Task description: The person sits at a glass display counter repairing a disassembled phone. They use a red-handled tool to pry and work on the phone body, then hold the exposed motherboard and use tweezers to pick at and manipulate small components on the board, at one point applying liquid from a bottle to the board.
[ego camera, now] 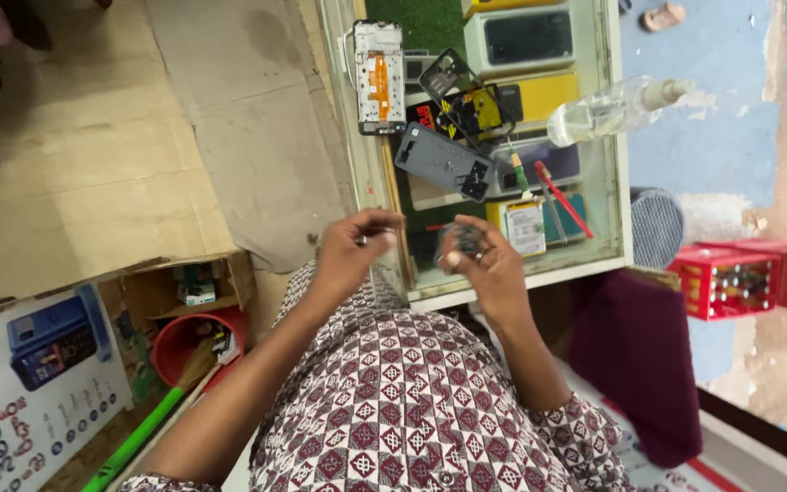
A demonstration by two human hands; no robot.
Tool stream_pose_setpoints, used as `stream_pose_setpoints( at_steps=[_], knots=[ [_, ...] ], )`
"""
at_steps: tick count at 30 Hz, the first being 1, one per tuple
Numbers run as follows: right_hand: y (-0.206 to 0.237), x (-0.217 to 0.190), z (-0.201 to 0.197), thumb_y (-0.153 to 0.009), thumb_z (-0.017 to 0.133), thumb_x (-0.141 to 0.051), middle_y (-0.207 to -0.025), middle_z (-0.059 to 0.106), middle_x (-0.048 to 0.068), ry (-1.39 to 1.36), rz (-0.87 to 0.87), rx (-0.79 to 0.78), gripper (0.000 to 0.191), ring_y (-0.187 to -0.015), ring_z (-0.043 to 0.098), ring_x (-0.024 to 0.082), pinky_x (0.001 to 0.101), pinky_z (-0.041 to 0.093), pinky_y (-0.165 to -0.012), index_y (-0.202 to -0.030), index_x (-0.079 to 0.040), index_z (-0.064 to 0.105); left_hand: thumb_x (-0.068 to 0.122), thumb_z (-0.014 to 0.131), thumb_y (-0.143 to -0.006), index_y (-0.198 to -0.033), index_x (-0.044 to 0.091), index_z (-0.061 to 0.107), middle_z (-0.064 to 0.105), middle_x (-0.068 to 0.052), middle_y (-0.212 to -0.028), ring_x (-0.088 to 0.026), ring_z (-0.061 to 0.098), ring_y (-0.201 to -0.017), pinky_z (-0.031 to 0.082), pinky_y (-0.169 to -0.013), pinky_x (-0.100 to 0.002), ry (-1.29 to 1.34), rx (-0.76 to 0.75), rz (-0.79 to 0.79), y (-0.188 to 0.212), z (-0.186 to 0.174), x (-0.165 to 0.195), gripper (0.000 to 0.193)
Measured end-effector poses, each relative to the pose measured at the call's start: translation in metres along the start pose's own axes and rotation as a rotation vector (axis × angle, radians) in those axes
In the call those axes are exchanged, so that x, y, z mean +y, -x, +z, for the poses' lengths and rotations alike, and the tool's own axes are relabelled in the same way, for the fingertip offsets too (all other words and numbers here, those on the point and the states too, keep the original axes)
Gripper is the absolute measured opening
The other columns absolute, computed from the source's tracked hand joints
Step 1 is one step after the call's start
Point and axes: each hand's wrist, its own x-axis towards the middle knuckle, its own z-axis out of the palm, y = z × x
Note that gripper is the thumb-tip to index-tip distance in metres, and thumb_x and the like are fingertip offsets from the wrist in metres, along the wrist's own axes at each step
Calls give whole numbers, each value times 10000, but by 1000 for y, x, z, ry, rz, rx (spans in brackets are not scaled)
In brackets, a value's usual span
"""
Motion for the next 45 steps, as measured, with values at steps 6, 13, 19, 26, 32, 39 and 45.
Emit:
stream_pose_setpoints(
  at_steps=[6,13,19,26,32,39,45],
  knots=[
    [-8,-14,-22,-847,735,96,-902,665,69,92,21,-169,719,-851,679,124,253,565,-777,-1492,-8,435,148,719,-973,-1102,12,754,709,-80,-797,-129,571,-656,446,-578,-290,26,-69,-236,5,66,12,191],
    [-54,-7,-72,-963,676,-68,-1019,739,74,63,-11,-159,440,-854,692,105,267,571,-729,-1385,-19,564,142,684,-965,-1042,16,731,753,-25,-786,-65,662,-675,540,-623,-217,109,221,-83,9,87,-2,155],
    [-127,-38,-102,-944,739,-123,-967,723,101,794,-477,116,218,-799,668,200,341,549,-718,-1153,-60,732,135,669,-1009,-1051,-20,724,718,-19,-797,-69,643,-688,518,-629,-228,234,327,-51,26,90,-3,170],
    [-163,-52,-79,-872,795,-179,-939,667,129,1098,-628,164,187,-871,675,350,469,532,-757,-998,-63,720,99,701,-922,-1099,29,709,714,-38,-721,-81,634,-596,493,-547,-245,19,330,-136,17,112,1,191],
    [-161,-69,-67,-863,805,-163,-935,651,123,1170,-631,178,142,-875,663,364,479,522,-730,-919,-81,703,156,759,-885,-1095,69,714,725,-71,-721,-135,669,-623,539,-598,-297,-274,335,-81,-10,118,5,232],
    [-145,-80,-60,-835,844,-158,-783,704,72,876,-496,132,147,-701,680,206,354,531,-650,-909,-105,729,187,806,-845,-1084,69,709,725,-125,-891,-306,706,-819,553,-740,-409,-569,341,137,-30,114,2,284],
    [-78,-38,-94,-857,822,-127,-740,666,-7,322,-55,-19,173,-598,570,58,214,427,-521,-966,-43,717,182,810,-802,-1073,49,687,689,-152,-971,-348,678,-877,536,-729,-433,-786,342,291,-31,115,0,325]
  ],
)
